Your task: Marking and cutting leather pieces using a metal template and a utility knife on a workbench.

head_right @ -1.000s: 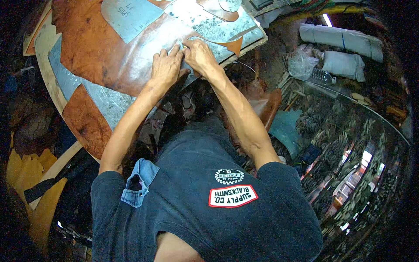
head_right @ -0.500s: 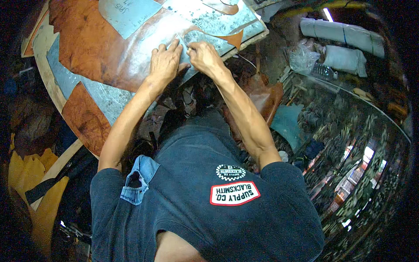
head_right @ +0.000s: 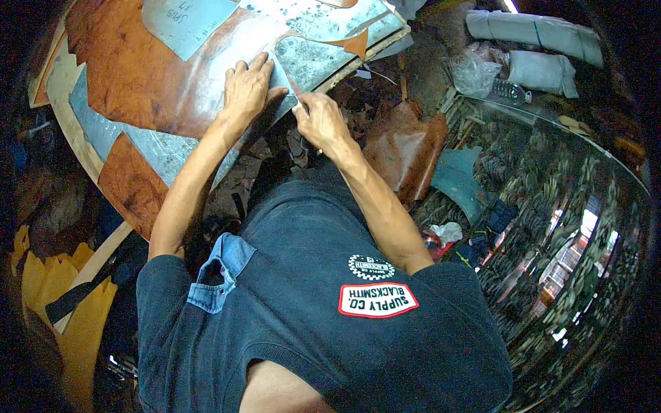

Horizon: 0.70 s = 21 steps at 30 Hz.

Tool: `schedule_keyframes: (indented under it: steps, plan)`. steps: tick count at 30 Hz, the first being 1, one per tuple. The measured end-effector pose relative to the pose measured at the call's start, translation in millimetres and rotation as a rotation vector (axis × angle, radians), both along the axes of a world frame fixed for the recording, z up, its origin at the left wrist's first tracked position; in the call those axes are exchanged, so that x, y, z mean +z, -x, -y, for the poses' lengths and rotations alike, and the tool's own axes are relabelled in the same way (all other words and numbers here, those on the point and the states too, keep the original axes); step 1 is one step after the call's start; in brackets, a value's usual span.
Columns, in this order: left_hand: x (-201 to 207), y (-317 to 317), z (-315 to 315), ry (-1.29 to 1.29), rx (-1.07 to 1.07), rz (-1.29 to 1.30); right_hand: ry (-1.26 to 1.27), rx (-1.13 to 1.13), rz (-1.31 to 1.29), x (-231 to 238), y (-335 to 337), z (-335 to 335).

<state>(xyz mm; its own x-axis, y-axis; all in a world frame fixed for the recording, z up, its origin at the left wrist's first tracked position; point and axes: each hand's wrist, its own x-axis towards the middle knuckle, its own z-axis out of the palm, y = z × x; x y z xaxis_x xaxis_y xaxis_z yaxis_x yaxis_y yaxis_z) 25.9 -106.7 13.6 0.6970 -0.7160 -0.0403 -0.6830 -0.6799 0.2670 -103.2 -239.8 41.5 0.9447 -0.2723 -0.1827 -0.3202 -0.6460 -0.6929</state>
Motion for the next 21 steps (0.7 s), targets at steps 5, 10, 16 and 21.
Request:
schedule_keyframes:
  steps: [5, 10, 16, 21]
  plan:
    - [0.4, -1.1, 0.2, 0.022, -0.006, 0.023, -0.01, -0.074, 0.038, -5.1, 17.8, -9.4]
    - [5.4, -13.5, -9.1, 0.008, -0.054, -0.007, -0.195, -0.072, -0.128, 2.2, 11.6, 9.2]
    - [-20.3, -16.5, -61.5, 0.618, 0.125, -0.093, 0.283, -0.059, 0.386, -6.0, 20.4, 42.7]
    - [-33.4, 31.4, -63.6, 0.477, 0.064, 0.044, 0.511, 0.277, 0.203, 4.4, 10.1, 26.6]
